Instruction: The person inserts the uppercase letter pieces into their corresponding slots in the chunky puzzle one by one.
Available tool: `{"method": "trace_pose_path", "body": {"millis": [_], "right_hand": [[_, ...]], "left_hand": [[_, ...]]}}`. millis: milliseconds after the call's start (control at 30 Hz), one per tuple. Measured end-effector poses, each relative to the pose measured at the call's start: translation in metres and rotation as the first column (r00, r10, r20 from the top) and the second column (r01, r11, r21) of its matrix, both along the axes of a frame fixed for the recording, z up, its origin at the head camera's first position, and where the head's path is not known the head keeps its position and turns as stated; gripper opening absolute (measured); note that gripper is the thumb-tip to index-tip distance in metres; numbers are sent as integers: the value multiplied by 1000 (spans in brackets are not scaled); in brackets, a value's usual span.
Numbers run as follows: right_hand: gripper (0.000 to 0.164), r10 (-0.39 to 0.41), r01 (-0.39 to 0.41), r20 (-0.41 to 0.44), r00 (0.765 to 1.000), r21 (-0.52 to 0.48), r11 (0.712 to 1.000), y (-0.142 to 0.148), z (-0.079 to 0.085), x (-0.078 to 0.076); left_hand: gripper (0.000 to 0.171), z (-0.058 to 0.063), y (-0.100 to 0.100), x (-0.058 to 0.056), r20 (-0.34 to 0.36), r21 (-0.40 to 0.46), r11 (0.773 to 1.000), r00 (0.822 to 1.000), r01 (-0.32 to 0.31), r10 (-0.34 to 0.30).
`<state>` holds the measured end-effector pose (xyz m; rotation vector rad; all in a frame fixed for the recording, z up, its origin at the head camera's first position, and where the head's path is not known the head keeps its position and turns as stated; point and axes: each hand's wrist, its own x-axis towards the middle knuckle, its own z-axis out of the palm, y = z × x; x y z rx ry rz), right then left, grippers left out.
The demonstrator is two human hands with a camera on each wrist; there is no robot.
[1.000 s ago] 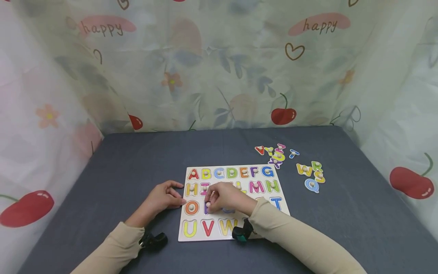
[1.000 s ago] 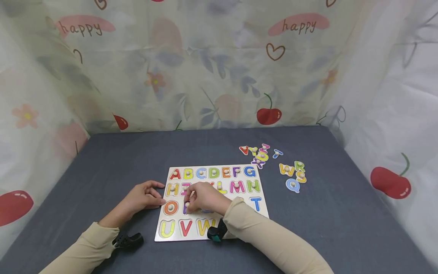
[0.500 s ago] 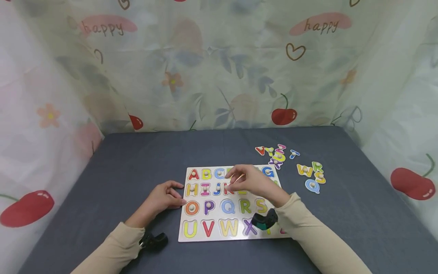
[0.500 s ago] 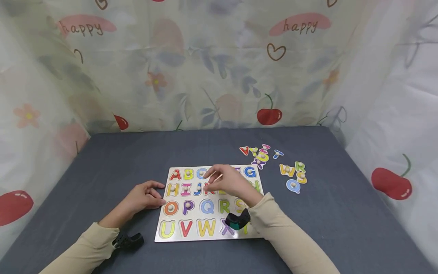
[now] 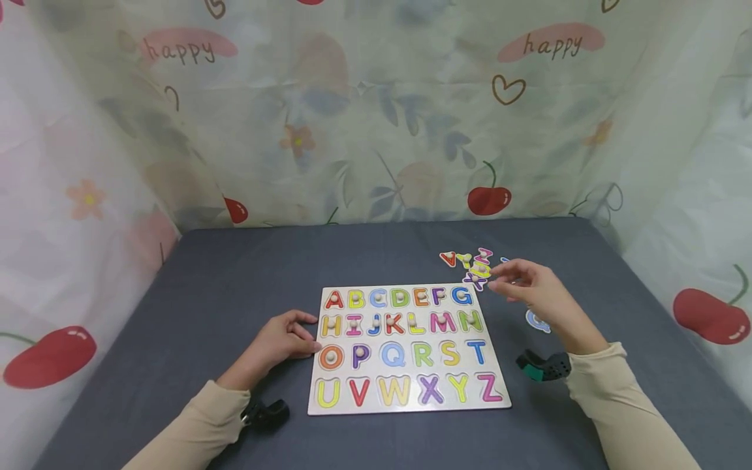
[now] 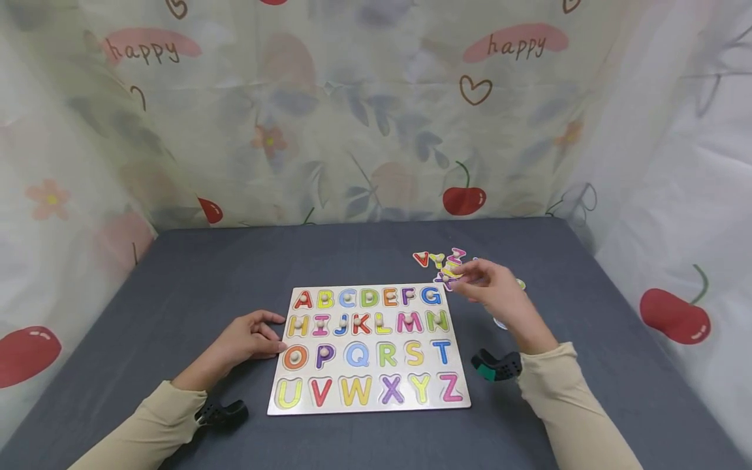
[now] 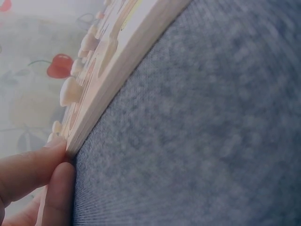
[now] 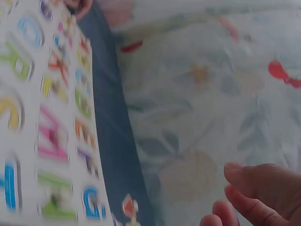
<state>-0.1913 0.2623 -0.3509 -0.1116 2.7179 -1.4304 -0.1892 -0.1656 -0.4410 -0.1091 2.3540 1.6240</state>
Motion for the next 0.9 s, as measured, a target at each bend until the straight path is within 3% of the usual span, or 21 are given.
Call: {"method": "trace_pose_path", "body": {"millis": [167, 400, 633, 900], "right_hand": [[51, -62, 60, 22, 998, 85, 995, 42, -6, 3], [49, -95, 81, 74, 993, 172, 982, 77, -36, 7], [47, -87, 64, 127, 988, 169, 984, 85, -61, 9], [41, -105, 78, 131, 986, 195, 978, 83, -69, 6]], "left_hand": [[56, -1, 0, -1, 7, -22, 1000, 1000, -8, 8], [56, -1, 0, 0, 12, -2, 1000, 1000, -9, 9], [56, 3, 2, 1, 15, -16, 1000, 1000, -4, 5], [56, 4, 2, 1, 25, -34, 999, 999, -21, 22]]}}
